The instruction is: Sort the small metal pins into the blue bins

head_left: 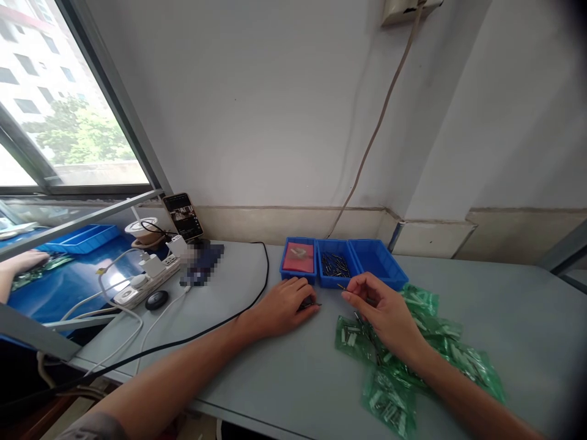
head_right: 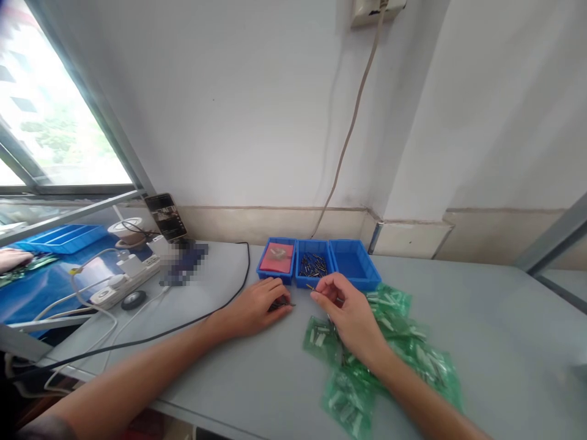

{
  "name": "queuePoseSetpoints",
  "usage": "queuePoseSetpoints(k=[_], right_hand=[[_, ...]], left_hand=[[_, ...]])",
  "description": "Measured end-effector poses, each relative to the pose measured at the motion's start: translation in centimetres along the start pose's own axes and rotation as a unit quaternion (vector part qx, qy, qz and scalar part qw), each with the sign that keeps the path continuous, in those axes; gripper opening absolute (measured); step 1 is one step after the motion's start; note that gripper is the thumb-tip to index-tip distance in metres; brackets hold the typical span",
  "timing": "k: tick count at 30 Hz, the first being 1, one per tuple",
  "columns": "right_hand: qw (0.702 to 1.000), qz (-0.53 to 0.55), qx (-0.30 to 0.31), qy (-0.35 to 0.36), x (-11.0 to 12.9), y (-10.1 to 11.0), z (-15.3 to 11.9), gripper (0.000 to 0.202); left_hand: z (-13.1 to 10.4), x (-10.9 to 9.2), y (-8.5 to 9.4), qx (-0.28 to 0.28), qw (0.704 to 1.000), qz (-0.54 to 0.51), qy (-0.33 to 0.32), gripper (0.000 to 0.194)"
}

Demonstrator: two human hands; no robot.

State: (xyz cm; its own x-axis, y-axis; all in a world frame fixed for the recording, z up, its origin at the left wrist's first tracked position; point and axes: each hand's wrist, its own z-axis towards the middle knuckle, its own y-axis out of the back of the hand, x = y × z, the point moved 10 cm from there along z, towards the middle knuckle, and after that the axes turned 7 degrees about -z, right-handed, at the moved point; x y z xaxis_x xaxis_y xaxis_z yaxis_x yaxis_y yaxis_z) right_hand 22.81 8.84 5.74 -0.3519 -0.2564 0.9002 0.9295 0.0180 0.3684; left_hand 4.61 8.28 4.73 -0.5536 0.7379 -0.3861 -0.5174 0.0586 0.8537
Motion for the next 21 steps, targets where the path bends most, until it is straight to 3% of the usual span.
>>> queuePoseSetpoints(k=[6,12,16,21], right_hand=[[0.999,-0.002,0.038,-0.004,-0.1,-0.7,-0.1,0.030],[0.993,0.068,0.062,-0.079,-1.3,-1.4,-0.3,0.050],[0.983,0.121,0.051,-0.124,-2.3,-1.7,-0.3,0.055],[0.983,0.124,0.029,-0.130,-2.4,-1.1,-0.1,0.052]], left_hand=[[0.1,0.0,0.1,0.009,0.999,0.034,-0.012,0.020],[0.2,0.1,0.2,0.010,0.998,0.059,-0.008,0.022],[0.2,0.1,0.2,0.011,0.998,0.059,-0.008,0.023],[0.1,0.5,0.1,0.012,0.999,0.043,0.002,0.021]])
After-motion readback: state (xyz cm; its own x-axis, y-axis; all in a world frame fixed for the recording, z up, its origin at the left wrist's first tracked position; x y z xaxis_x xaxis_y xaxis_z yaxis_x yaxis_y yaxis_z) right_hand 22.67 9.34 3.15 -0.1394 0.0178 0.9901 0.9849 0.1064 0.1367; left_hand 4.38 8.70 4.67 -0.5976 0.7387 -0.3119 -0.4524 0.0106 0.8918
